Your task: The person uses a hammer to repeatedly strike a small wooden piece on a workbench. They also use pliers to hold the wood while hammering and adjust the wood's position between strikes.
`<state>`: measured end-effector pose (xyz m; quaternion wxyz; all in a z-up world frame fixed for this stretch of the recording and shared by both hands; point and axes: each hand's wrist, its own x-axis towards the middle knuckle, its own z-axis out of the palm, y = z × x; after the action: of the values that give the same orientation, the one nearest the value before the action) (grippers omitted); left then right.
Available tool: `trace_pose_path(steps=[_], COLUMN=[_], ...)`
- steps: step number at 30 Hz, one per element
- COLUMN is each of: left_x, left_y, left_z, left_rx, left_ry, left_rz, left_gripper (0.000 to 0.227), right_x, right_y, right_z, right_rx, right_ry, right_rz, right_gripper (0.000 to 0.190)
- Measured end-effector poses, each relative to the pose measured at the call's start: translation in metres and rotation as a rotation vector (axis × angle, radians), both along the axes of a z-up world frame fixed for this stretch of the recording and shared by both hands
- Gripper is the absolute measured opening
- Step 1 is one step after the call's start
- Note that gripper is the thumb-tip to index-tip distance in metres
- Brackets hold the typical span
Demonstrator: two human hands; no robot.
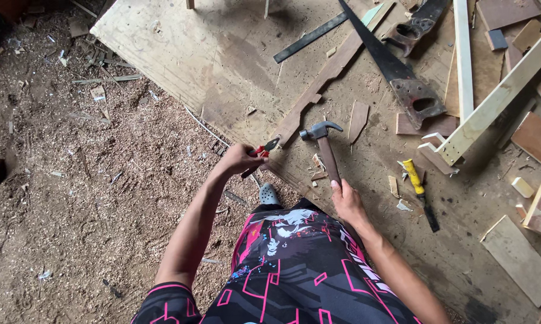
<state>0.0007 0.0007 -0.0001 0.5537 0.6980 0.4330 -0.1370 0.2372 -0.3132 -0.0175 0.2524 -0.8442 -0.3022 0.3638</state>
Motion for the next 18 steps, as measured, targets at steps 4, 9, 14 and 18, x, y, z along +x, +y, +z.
trace_pose_path(steps=[4, 9, 14, 18], left_x=[-0.001, -0.001, 0.005, 0.010], left_y=[0.003, 0.008, 0.017, 0.020], left_z=[-0.001, -0.007, -0.022, -0.030], left_rx=[-0.001, 0.004, 0.051, 0.005], left_ry=[-0.045, -0.040, -0.023, -0.012], left_rz=[0.022, -0.021, -0.110, -0.128], left_gripper=[0.039, 0.038, 0.044, 0.047], right_x=[0.000, 0.000, -0.001, -0.001], right_y=[0.002, 0.002, 0.001, 0.000], right_z=[0.001, 0.000, -0.002, -0.003], right_rx=[0.032, 0.031, -0.016, 0.002], right_ry=[-0.044, -0.070, -0.025, -0.046], right_rz=[0.012, 0.039, 0.010, 0.009], right_gripper=[0.041, 0.042, 0.042, 0.043])
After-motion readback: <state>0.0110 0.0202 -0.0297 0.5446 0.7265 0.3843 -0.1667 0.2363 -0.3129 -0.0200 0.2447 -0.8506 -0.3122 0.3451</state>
